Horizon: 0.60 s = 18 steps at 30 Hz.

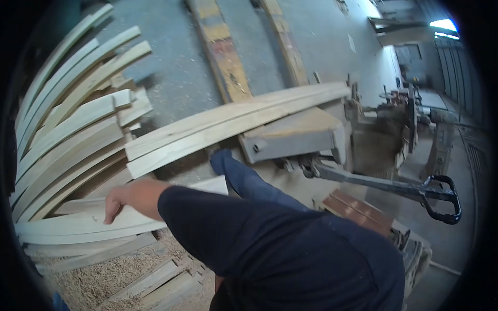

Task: Organizing and stacking curved wooden planks onto a pallet jack in a factory.

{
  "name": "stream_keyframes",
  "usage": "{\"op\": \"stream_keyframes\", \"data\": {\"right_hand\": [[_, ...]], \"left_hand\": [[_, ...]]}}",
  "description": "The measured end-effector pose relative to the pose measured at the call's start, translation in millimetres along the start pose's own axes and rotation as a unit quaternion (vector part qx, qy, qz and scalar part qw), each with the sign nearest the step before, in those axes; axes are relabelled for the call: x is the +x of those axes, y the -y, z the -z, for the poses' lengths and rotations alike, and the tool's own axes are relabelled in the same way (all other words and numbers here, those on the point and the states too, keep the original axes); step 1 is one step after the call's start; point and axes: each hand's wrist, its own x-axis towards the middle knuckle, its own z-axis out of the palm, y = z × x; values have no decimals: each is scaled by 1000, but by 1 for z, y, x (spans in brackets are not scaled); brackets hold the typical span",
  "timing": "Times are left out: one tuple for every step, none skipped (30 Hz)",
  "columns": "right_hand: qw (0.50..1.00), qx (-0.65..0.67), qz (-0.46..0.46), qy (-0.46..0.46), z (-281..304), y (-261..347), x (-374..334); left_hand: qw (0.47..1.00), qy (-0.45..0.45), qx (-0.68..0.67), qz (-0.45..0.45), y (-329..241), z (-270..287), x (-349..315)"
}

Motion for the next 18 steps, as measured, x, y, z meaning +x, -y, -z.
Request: {"op": "stream_keyframes", "data": {"right_hand": [[998,33,-48,17,7,-18,-15],[999,12,-39,6,18,-32,-31],[999,-26,-39,-12,32,-47,-49],[996,-66,-46,-37,46,-62,-68],[996,-69,-39,-37,62,-79,-88],[996,-73,-39,-39,78,-97,-109],[995,-82,-37,-39,95,-115,-129],[992,-111,-35,-51,116,-136,-152],[987,-146,-28,-61,136,-158,-176],[979,-189,-24,-74,156,-180,-202],[970,-232,-12,-76,179,-202,-232],[970,-208,0,-127,197,-226,-267],[965,-179,19,-191,205,-247,-304],[961,-186,-25,-201,214,-263,-334],[960,-177,-42,-212,219,-276,-364],[961,-199,-103,-161,228,-287,-389],[945,-223,-93,-220,231,-298,-421],[934,-235,-107,-247,237,-308,-446]], "left_hand": [[999,19,32,28,21,-15,3],[996,40,64,52,40,-32,8],[990,65,104,71,59,-47,13],[981,89,148,88,76,-60,19],[968,115,200,102,91,-70,23],[949,139,260,108,101,-77,26],[928,162,320,105,108,-82,30],[903,181,377,95,110,-85,35],[876,200,432,82,109,-87,40],[863,182,470,40,103,-88,48],[880,150,438,106,95,-89,56],[927,73,337,150,81,-89,67],[943,-33,251,214,70,-90,76],[970,-90,140,179,61,-95,93],[974,-164,49,150,48,-99,108],[959,-250,-38,123,31,-99,118],[977,-192,-4,96,18,-100,122],[985,-149,33,78,7,-100,126]]}}
